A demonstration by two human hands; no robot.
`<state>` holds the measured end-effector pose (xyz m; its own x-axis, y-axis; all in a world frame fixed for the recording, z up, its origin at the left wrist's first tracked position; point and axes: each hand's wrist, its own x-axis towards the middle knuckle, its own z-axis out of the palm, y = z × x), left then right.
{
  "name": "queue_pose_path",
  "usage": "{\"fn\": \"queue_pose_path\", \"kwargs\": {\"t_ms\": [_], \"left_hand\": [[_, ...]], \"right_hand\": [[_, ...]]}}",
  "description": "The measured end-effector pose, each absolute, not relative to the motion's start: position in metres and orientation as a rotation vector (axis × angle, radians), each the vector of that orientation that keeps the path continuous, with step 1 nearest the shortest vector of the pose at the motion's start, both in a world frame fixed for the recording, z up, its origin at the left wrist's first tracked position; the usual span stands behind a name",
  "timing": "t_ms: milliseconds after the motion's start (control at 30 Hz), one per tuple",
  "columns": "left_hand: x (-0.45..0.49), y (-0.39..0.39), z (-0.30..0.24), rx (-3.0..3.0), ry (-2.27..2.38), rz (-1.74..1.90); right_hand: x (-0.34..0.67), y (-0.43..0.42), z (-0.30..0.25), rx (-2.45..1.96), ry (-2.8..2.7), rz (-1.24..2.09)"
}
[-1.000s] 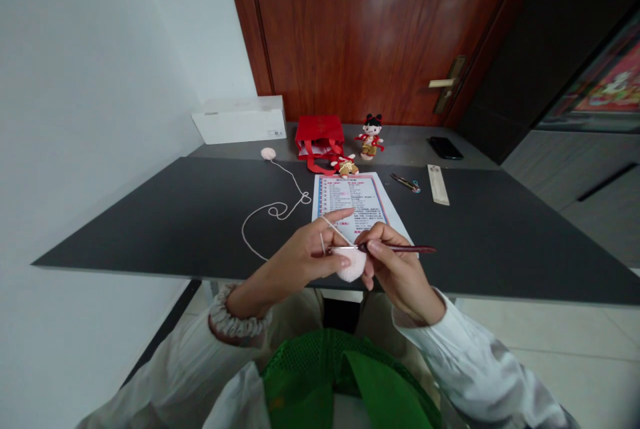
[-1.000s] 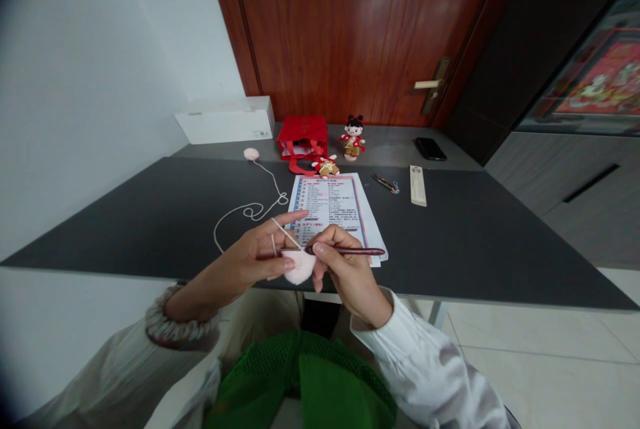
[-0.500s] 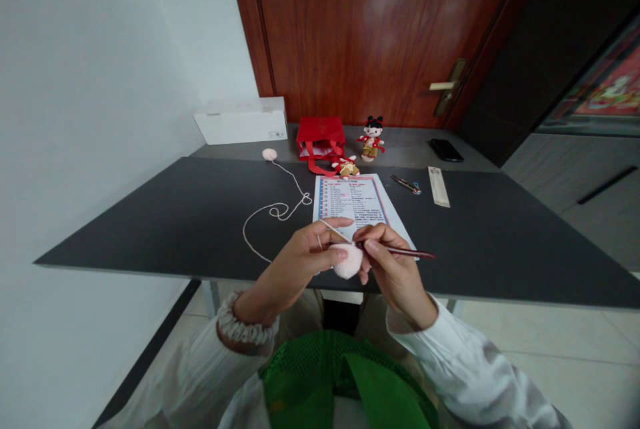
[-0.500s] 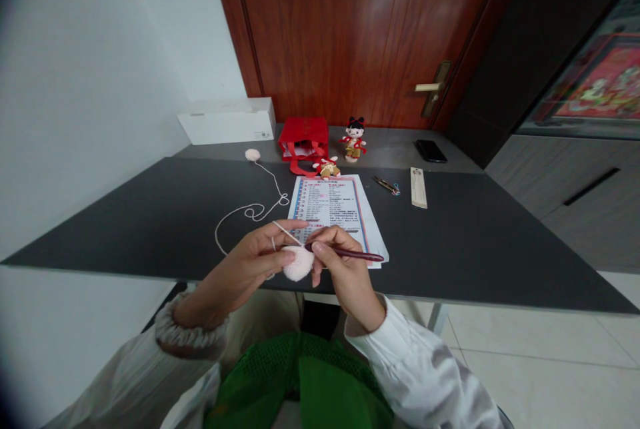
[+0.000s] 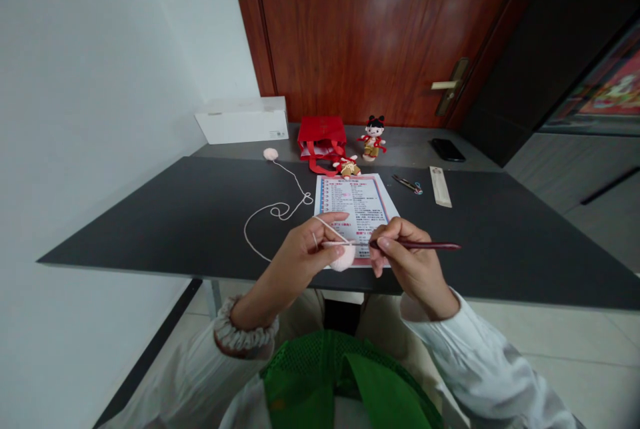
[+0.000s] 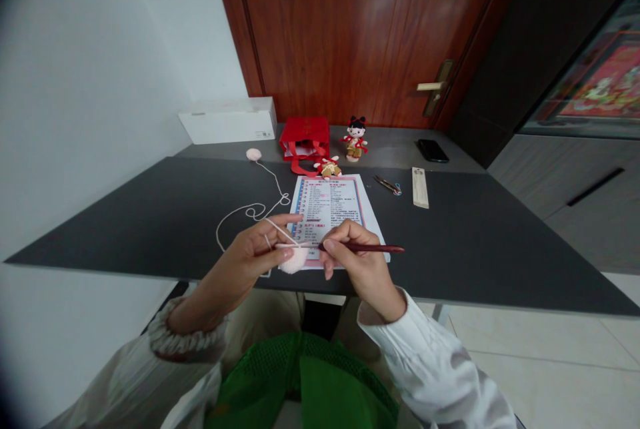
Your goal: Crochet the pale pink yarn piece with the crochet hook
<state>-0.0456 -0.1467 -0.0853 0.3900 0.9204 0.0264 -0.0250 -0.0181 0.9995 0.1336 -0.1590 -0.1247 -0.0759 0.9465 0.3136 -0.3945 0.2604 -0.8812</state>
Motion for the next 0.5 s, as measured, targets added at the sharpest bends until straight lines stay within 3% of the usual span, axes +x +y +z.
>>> {"fn": "queue_pose_path", "kwargs": {"t_ms": [500], "left_hand": [[-0.048,-0.145,-0.084,1.543,0.97,0.977]], "right_hand": [[0.139,-0.174,-0.13,-0.732,-1.457,0.736]]}}
